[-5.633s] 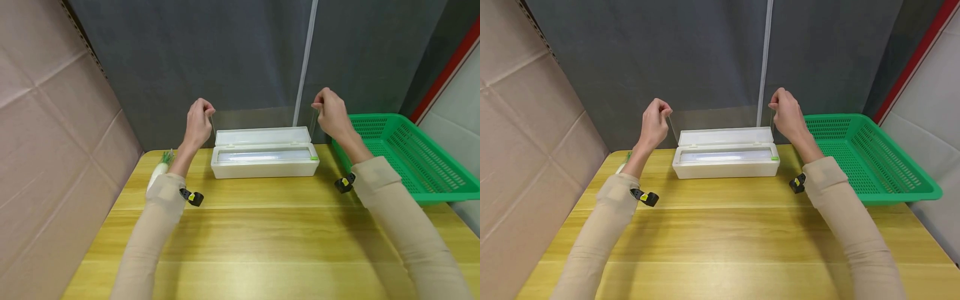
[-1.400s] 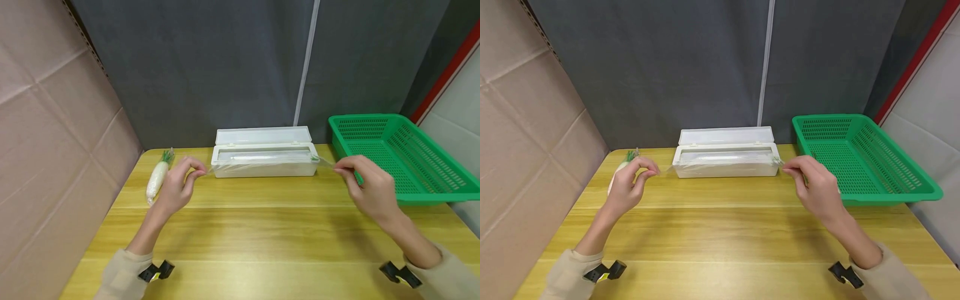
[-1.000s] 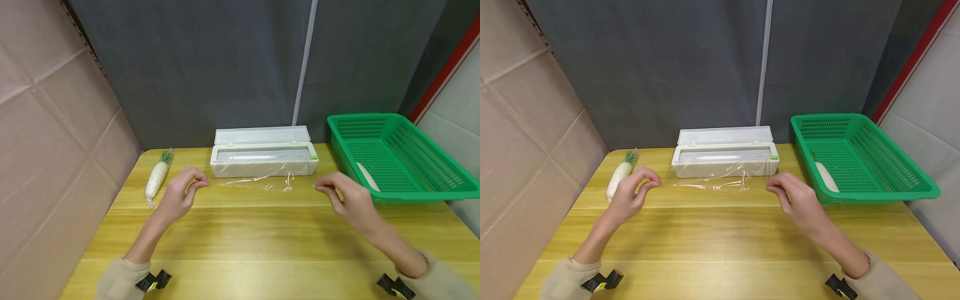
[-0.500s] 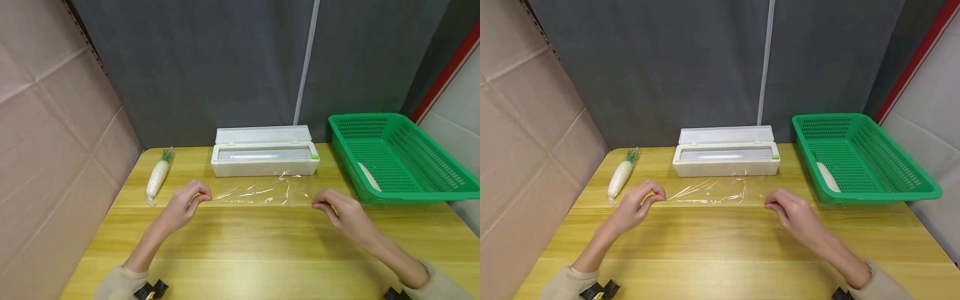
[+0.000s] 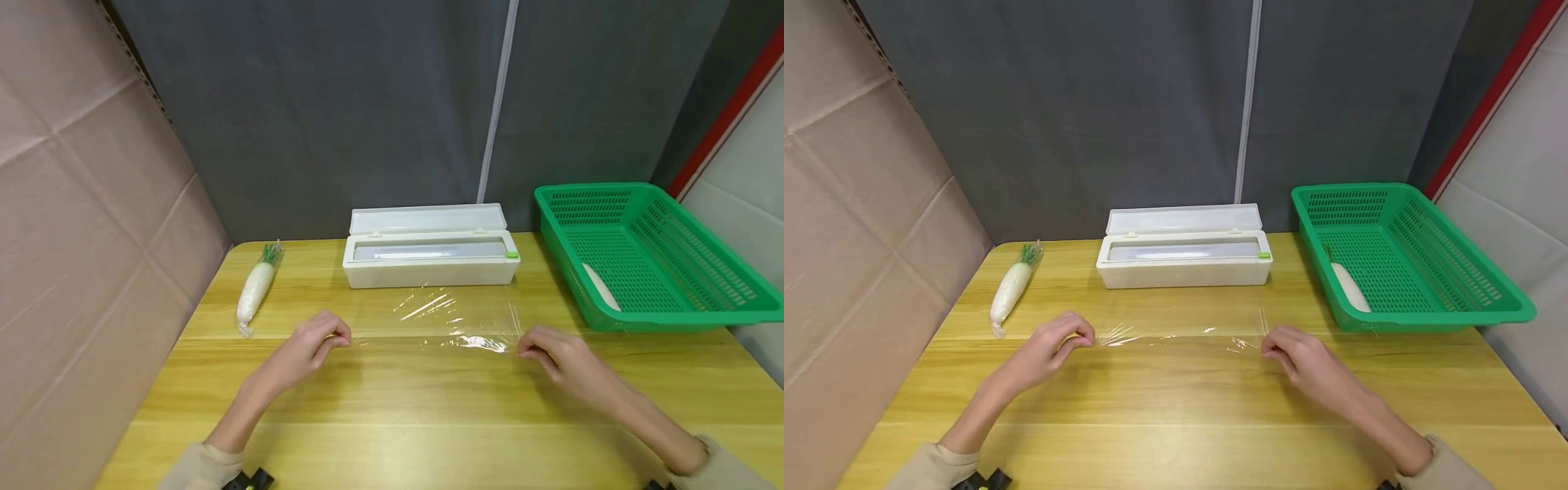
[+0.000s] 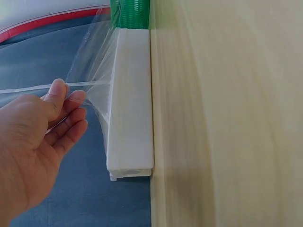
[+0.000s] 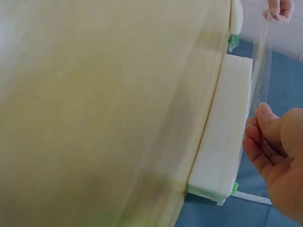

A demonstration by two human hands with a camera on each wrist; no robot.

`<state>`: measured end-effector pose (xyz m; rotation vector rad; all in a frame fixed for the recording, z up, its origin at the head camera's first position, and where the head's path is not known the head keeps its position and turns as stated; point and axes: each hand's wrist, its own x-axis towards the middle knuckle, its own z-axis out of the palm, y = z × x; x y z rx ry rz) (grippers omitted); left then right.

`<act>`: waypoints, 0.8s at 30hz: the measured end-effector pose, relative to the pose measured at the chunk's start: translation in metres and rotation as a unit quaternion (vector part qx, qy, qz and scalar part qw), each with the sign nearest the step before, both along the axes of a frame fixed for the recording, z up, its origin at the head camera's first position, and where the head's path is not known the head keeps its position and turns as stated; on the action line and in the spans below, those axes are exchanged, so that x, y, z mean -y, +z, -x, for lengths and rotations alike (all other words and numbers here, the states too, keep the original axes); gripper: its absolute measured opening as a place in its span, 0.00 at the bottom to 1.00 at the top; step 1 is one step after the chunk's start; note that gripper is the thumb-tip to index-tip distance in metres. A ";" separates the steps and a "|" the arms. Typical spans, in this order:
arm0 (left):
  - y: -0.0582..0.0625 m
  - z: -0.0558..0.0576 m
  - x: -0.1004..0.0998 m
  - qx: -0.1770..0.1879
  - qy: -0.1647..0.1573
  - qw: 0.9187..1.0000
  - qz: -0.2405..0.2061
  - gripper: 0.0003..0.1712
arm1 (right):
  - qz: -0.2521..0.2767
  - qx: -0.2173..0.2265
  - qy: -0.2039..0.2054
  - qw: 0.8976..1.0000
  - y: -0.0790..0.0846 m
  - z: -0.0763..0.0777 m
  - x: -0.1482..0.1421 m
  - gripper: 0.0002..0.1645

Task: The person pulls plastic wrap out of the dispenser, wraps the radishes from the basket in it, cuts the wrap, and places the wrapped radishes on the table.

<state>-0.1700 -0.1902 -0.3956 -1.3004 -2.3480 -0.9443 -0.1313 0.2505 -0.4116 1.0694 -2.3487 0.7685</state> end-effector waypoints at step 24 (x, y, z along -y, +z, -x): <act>-0.015 -0.002 -0.004 0.037 0.016 0.993 0.115 0.01 | -0.086 0.080 0.008 0.993 -0.018 0.016 -0.002 0.15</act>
